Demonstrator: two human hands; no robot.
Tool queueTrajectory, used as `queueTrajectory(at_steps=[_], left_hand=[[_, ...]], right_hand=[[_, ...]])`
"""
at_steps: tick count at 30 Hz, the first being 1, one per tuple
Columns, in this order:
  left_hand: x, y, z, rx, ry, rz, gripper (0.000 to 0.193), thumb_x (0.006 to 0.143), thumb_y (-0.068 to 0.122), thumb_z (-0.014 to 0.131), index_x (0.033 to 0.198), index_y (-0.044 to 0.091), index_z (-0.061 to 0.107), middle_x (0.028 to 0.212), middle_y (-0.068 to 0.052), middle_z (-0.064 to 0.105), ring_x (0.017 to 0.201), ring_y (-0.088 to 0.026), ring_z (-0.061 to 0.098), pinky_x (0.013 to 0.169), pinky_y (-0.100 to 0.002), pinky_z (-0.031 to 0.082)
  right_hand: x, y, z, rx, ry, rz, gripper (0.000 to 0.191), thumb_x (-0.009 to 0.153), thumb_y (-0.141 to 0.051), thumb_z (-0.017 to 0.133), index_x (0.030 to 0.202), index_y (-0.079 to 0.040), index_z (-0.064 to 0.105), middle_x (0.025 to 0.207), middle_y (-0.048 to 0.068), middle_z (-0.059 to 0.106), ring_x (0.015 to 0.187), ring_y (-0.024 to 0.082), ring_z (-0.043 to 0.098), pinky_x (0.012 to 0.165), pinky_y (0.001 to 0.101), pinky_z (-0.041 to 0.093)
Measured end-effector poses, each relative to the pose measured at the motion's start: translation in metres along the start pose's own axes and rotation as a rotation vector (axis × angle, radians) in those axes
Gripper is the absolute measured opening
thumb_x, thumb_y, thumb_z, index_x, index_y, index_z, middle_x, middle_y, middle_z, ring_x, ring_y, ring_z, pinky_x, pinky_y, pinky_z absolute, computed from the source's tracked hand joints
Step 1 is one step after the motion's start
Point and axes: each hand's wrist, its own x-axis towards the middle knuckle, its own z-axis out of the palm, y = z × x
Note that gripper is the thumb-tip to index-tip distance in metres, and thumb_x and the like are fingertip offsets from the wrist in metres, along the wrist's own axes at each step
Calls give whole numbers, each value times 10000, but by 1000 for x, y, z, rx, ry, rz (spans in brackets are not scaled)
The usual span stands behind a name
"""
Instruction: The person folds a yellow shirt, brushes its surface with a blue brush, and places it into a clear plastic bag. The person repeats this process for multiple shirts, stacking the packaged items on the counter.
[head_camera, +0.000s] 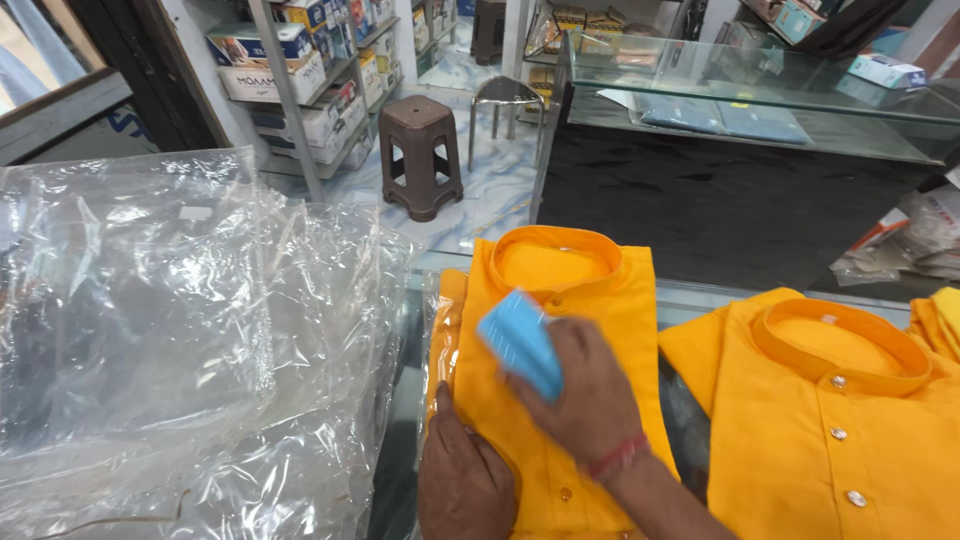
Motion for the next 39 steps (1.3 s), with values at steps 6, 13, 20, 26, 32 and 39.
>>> queueTrajectory(at_steps=[6,13,20,26,32,39], left_hand=[[2,0,-5,-26,-28,32,597,854,80,543,1416,-89,430,1118,-283,635,952,-442,645,793,-500,532],[4,1,-7,-83,-42,31,596,895,145,576,1410,-107,417,1075,-272,648,933,-439,651,763,-500,529],[5,5,-11,-60,-41,10,536,936,180,567,1388,-84,451,1061,-279,651,924,-441,655,764,-499,530],[8,10,-14,21,-76,-29,517,923,135,526,1398,-59,462,1049,-248,648,915,-413,662,774,-488,538],[9,11,-14,38,-110,-65,515,935,161,535,1401,-47,461,1052,-238,649,924,-400,664,780,-479,535],[9,11,-12,75,-61,-46,513,932,163,531,1404,-31,473,1072,-229,659,936,-394,667,788,-477,540]], right_hand=[[-25,-18,4,-232,-227,-66,356,854,-423,679,1056,-133,640,1114,118,651,1010,334,637,825,458,465],[-19,-27,11,41,-569,19,315,992,-381,561,1153,-111,569,883,136,726,805,373,705,685,479,544],[-28,-18,22,226,-554,305,416,952,-434,578,1194,-96,574,926,181,759,814,389,723,705,473,564],[20,7,-2,228,-355,389,485,921,-425,625,1214,-40,634,958,230,737,833,380,739,715,441,573],[16,6,-18,493,-515,505,444,913,-433,626,1159,-71,701,949,208,771,861,361,732,705,385,567],[23,34,-29,176,-348,609,559,918,-553,613,1200,-74,663,961,187,769,878,316,764,775,411,578]])
